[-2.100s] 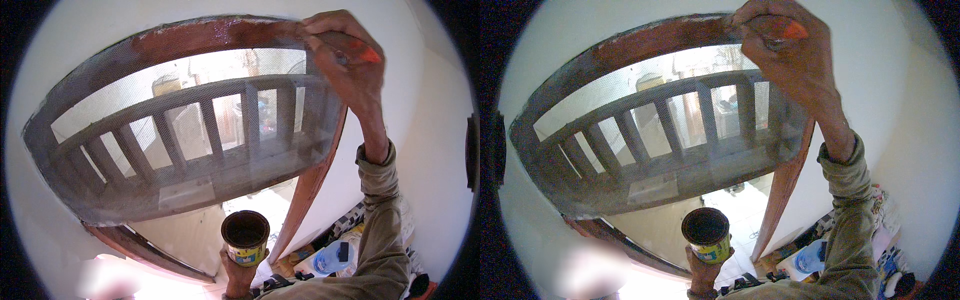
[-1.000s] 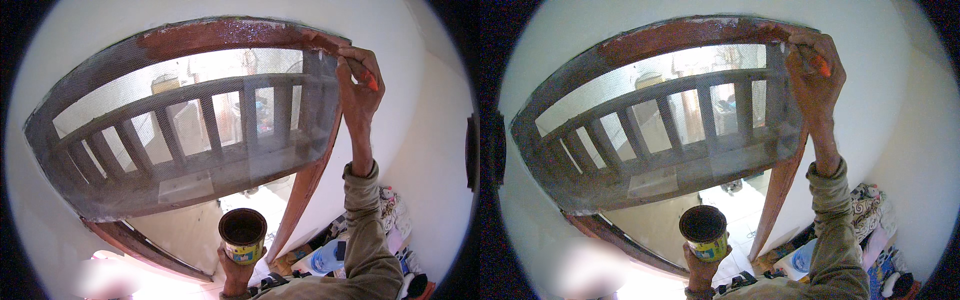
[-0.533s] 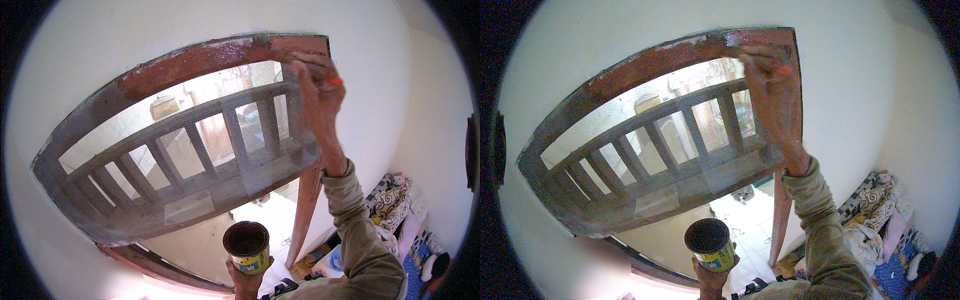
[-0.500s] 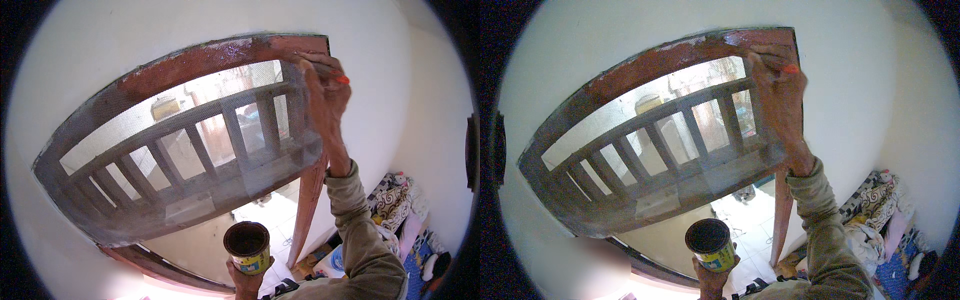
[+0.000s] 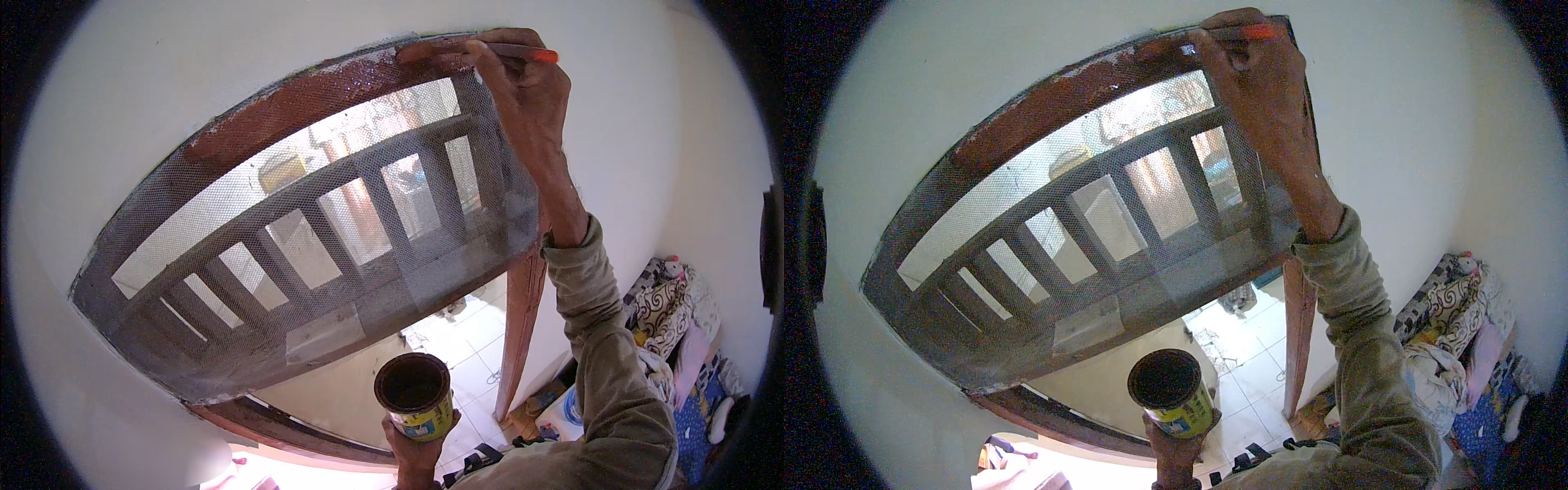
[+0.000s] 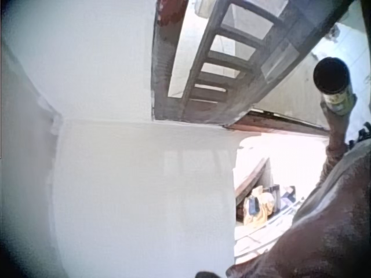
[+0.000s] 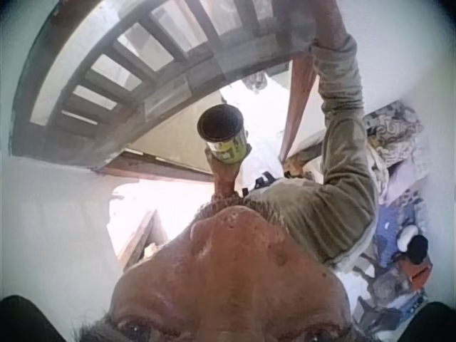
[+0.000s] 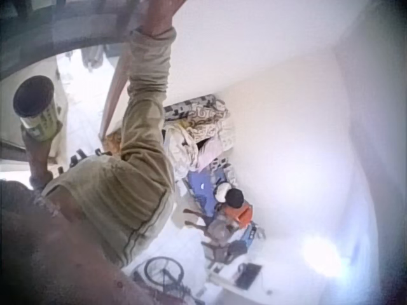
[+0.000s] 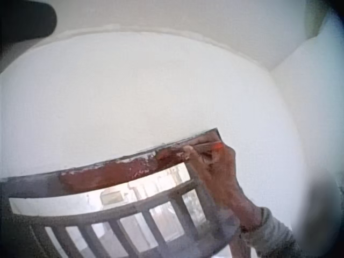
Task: The person paints a door frame using a brush and a can of paint, dipping the brush into the can and applying the paint to the top and sides of the frame.
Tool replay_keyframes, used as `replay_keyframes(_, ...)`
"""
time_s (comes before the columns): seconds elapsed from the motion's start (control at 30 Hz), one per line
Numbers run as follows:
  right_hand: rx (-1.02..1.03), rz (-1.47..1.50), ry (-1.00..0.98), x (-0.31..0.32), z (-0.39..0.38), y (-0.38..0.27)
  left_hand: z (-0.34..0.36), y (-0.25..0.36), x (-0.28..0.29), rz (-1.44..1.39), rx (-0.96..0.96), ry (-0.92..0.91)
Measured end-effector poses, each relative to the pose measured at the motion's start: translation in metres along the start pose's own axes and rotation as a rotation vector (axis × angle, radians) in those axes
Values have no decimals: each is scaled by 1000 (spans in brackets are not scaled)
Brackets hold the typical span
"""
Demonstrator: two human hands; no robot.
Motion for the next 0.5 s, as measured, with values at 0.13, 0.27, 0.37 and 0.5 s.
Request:
replay_keyframes(0.13, 183, -168, 11, -2, 1, -1, 5, 5, -4, -446, 291, 83)
replay_keyframes(0.27, -2, -104, 22, 11, 2, -12, 1, 6, -3, -487, 336, 28)
replay_keyframes(0.37, -16, -32, 87, 19, -8, -18, -1, 6, -4, -31, 32, -84)
replay_keyframes(0.5, 24, -32, 155, 22, -17, -20, 1, 0, 2, -442, 141, -119)
Point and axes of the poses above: each hand's wrist, its own z-axis towards the middle knuckle, its own x-axis out of the back of the hand, y = z × x, the point moved 2 cm from there along z, towards the middle knuckle, and after that the axes turned 4 degrees about y, right-handed, at the moved point
